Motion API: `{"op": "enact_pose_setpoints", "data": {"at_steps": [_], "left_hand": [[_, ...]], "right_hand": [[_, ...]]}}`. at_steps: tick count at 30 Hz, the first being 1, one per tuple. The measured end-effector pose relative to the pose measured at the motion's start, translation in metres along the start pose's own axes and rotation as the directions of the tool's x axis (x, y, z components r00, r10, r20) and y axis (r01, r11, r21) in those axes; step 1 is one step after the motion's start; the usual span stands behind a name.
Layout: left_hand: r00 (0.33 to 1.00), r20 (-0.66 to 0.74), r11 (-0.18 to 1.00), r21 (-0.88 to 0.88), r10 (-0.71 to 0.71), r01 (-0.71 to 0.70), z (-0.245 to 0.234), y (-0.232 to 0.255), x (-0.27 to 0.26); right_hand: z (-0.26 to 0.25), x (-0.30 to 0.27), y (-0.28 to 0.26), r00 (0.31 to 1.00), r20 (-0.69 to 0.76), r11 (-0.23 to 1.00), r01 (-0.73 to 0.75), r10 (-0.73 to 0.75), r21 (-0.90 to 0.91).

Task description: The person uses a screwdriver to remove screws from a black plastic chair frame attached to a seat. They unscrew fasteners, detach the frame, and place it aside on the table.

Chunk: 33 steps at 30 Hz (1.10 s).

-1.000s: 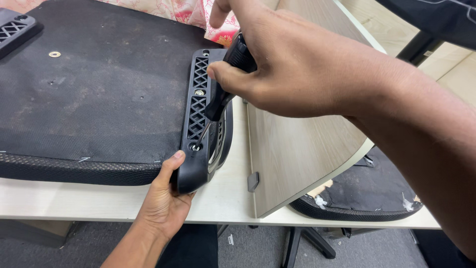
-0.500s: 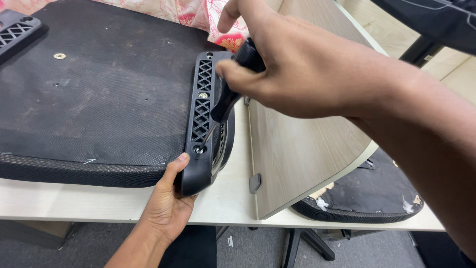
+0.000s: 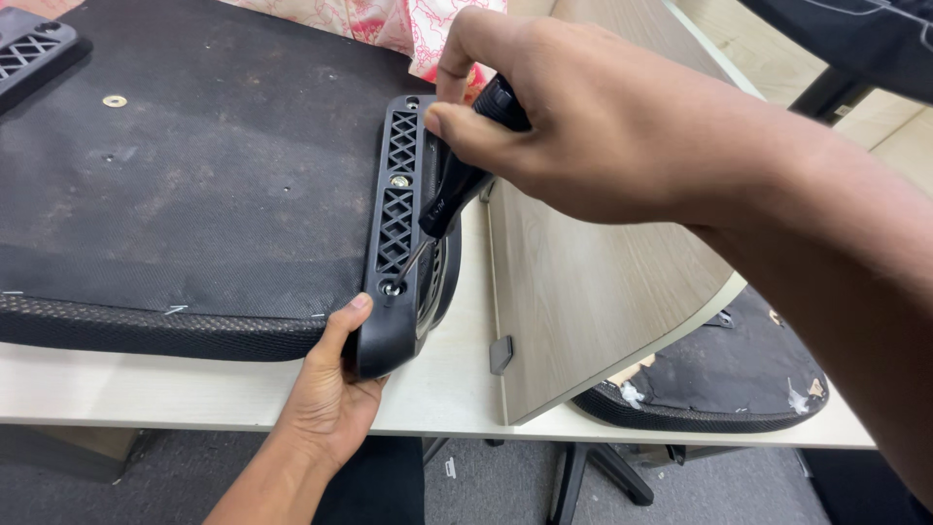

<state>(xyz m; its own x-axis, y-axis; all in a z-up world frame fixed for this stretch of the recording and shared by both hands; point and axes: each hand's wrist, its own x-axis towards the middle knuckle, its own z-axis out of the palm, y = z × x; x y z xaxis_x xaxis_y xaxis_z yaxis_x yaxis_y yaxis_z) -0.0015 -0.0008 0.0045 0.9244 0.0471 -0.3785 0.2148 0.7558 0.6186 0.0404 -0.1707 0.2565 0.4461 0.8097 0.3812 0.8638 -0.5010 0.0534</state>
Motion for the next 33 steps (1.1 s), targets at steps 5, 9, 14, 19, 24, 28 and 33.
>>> {"op": "enact_pose_setpoints", "data": {"at_steps": [5,9,14,19,24,28,33], "left_hand": [[0.999,-0.011,0.999,-0.005,0.034,-0.034,0.001,0.001,0.000],[0.999,-0.023,0.999,0.038,0.036,-0.036,0.002,0.000,-0.001],[0.998,-0.020,0.994,0.092,0.055,-0.053,0.003,-0.002,-0.003],[0.983,-0.098,0.944,0.308,0.156,-0.119,0.011,-0.008,-0.010],[0.929,-0.360,0.677,0.706,0.088,0.209,0.017,-0.010,-0.021],[0.953,-0.256,0.567,0.814,0.160,0.124,0.014,-0.011,-0.025],[0.963,-0.204,0.385,0.914,0.176,0.124,0.020,0.004,-0.029]], "right_hand": [[-0.010,-0.014,-0.001,0.937,0.229,0.964,-0.263,0.264,-0.033],[-0.013,-0.019,-0.007,0.831,0.299,0.883,-0.436,0.469,-0.175],[0.004,-0.030,-0.001,0.926,0.072,0.925,-0.375,0.370,0.063],[0.045,-0.032,0.012,0.929,-0.356,0.948,0.014,0.106,0.319],[0.072,-0.033,0.008,0.799,-0.481,0.815,-0.021,0.362,0.579],[0.079,-0.032,0.007,0.752,-0.422,0.673,-0.038,0.506,0.739],[0.087,-0.031,0.012,0.767,-0.347,0.444,0.090,0.540,0.891]]}}
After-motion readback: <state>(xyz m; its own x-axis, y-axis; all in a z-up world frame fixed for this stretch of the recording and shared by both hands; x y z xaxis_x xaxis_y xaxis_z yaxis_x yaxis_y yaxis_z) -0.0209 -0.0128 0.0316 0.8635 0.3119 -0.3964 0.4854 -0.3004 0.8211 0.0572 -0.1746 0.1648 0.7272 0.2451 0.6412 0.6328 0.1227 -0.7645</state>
